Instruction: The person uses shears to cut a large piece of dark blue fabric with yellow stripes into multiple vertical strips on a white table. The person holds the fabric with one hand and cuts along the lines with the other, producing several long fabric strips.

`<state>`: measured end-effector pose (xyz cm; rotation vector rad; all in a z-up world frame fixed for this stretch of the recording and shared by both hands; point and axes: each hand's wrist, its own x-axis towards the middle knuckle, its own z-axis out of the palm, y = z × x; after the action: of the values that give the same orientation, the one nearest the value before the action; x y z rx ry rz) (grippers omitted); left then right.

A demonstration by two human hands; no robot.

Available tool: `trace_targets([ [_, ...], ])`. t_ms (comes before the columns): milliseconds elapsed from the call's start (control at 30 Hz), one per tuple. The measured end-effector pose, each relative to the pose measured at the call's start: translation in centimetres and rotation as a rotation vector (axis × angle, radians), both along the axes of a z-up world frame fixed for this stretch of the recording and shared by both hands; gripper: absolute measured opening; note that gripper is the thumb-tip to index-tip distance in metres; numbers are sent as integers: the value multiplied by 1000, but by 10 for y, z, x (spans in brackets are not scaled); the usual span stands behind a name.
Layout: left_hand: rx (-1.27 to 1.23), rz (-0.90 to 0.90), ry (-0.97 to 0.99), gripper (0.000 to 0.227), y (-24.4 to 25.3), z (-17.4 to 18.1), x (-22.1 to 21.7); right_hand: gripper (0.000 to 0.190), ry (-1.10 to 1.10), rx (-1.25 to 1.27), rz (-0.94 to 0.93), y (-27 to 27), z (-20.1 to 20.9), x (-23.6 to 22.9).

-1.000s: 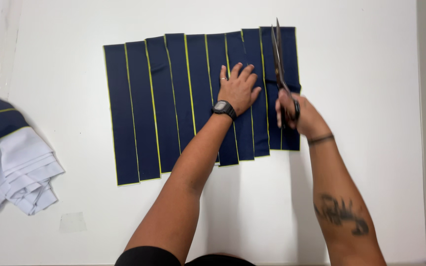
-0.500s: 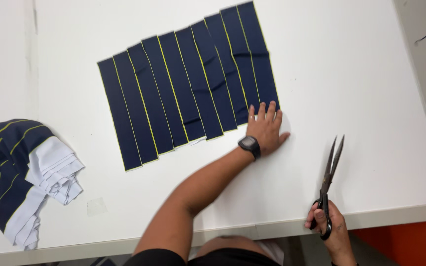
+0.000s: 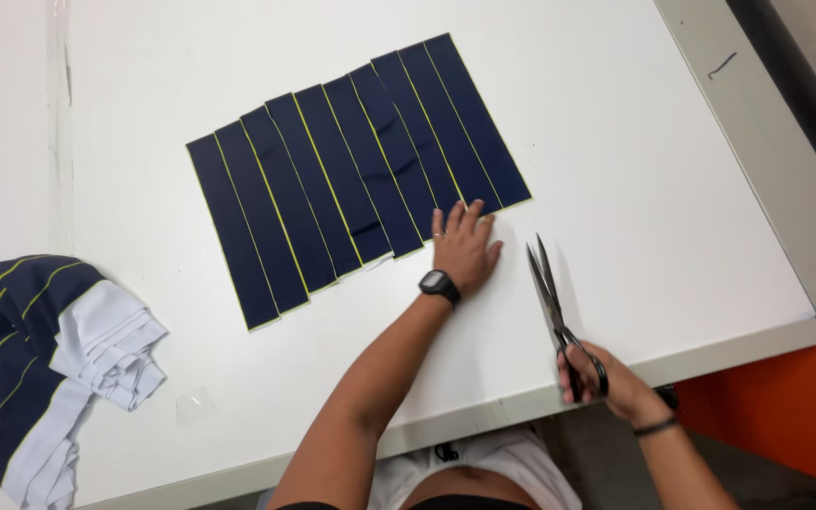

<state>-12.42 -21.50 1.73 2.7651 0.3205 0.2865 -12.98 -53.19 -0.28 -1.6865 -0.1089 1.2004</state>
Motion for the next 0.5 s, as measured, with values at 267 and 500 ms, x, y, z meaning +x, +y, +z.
trace_targets([
  [267, -67, 193, -228, 26, 4, -9, 8, 57, -20, -37, 87, 49, 29, 60],
  [500, -45, 214, -207, 23, 4, -19, 31, 60, -58, -55, 140, 79, 31, 88],
])
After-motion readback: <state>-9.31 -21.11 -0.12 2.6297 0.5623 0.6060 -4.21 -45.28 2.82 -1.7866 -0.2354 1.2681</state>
